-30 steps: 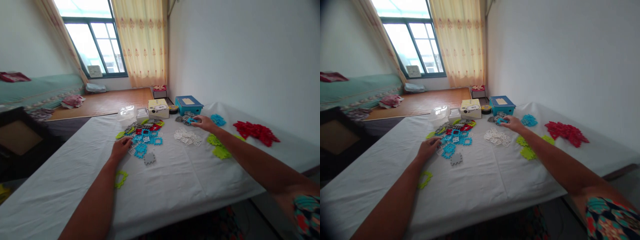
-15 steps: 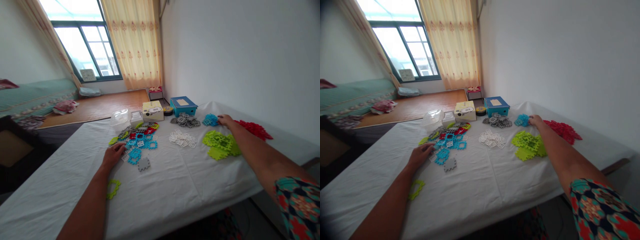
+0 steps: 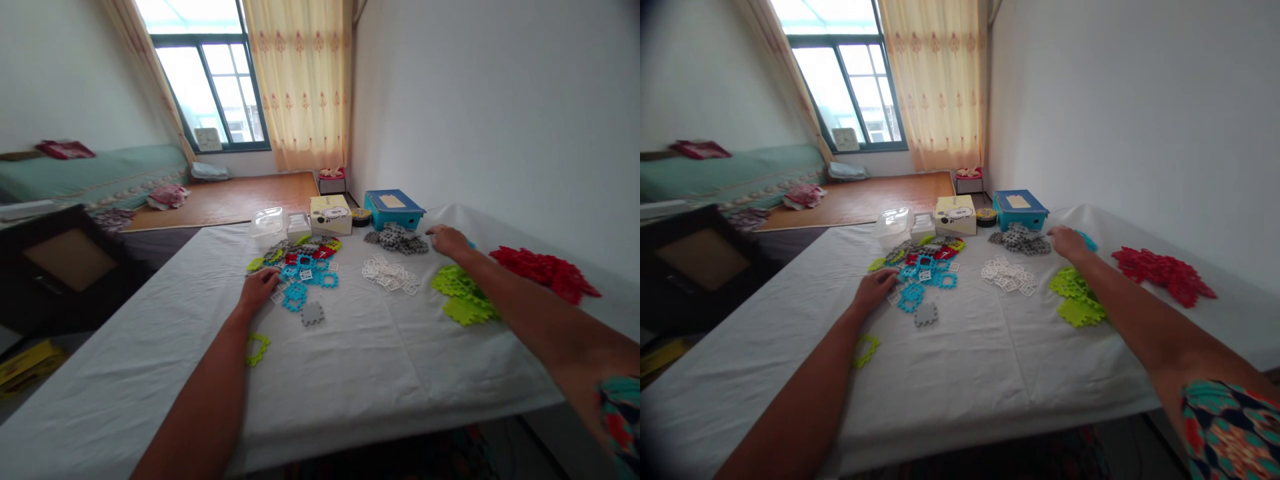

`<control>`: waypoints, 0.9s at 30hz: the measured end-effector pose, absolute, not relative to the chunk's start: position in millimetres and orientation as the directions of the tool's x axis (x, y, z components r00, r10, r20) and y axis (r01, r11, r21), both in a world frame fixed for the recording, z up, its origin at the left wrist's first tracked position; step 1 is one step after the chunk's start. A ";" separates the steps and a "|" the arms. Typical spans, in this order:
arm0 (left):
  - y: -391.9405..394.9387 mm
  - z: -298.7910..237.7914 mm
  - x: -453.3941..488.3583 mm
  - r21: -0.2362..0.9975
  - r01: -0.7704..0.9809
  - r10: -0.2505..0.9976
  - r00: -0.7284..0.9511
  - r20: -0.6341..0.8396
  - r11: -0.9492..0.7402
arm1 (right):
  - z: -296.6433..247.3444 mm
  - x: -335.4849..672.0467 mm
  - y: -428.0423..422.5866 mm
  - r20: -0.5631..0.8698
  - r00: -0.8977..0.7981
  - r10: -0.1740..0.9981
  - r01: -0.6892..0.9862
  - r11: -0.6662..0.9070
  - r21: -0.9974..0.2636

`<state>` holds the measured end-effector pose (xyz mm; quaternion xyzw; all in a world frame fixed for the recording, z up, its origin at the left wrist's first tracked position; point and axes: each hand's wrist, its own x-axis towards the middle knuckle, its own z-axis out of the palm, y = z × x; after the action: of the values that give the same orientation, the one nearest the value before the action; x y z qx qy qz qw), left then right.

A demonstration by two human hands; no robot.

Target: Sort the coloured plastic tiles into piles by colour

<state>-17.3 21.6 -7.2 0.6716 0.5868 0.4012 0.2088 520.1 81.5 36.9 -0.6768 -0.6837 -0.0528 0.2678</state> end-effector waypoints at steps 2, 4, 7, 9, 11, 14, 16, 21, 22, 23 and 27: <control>23.4 -10.3 -17.7 0.751 0.615 0.953 -0.001 0.305 -0.240 | 42.0 471.7 83.8 0.405 -0.130 0.905 0.928 0.255 -0.272; 24.1 -12.8 -18.6 0.748 0.612 0.948 0.012 0.318 -0.258 | 42.0 412.9 79.3 0.337 -0.388 0.858 0.822 0.488 -0.295; 22.0 -13.5 -18.9 0.732 0.619 0.941 0.035 0.336 -0.284 | 31.0 331.2 62.8 0.201 -0.631 0.749 0.670 0.657 -0.345; 19.5 -12.3 -18.1 0.721 0.630 0.940 0.040 0.339 -0.287 | 21.1 295.8 51.0 0.146 -0.694 0.705 0.651 0.702 -0.290; 17.7 -11.1 -17.0 0.713 0.641 0.939 0.037 0.341 -0.284 | 14.7 279.0 41.7 0.140 -0.710 0.690 0.653 0.719 -0.238; 18.0 -11.3 -16.1 0.704 0.651 0.939 0.040 0.342 -0.284 | 16.7 281.8 32.3 0.148 -0.695 0.704 0.628 0.694 -0.353; 19.5 -12.3 -16.7 0.700 0.653 0.939 0.049 0.341 -0.288 | 24.2 297.0 29.4 0.063 -0.652 0.756 0.601 0.565 -0.566; 20.8 -11.1 -18.9 0.673 0.691 0.947 0.054 0.316 -0.264 | 44.4 373.0 35.0 -0.222 -0.480 0.849 0.514 0.067 -0.855; 20.4 -9.8 -19.0 0.670 0.698 0.951 0.051 0.306 -0.253 | 47.5 392.5 36.7 -0.258 -0.450 0.855 0.506 0.007 -0.862; 20.2 -8.4 -18.9 0.669 0.702 0.953 0.047 0.298 -0.244 | 50.2 411.8 37.9 -0.294 -0.429 0.854 0.495 -0.050 -0.867; 21.2 -5.5 -18.9 0.670 0.706 0.959 0.043 0.280 -0.228 | 57.1 467.7 34.0 -0.375 -0.406 0.833 0.406 -0.203 -0.891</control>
<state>-18.9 21.2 -5.5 0.6996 0.5951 0.3527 0.1790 467.7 34.0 57.1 -0.5133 -0.6038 0.5815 0.1836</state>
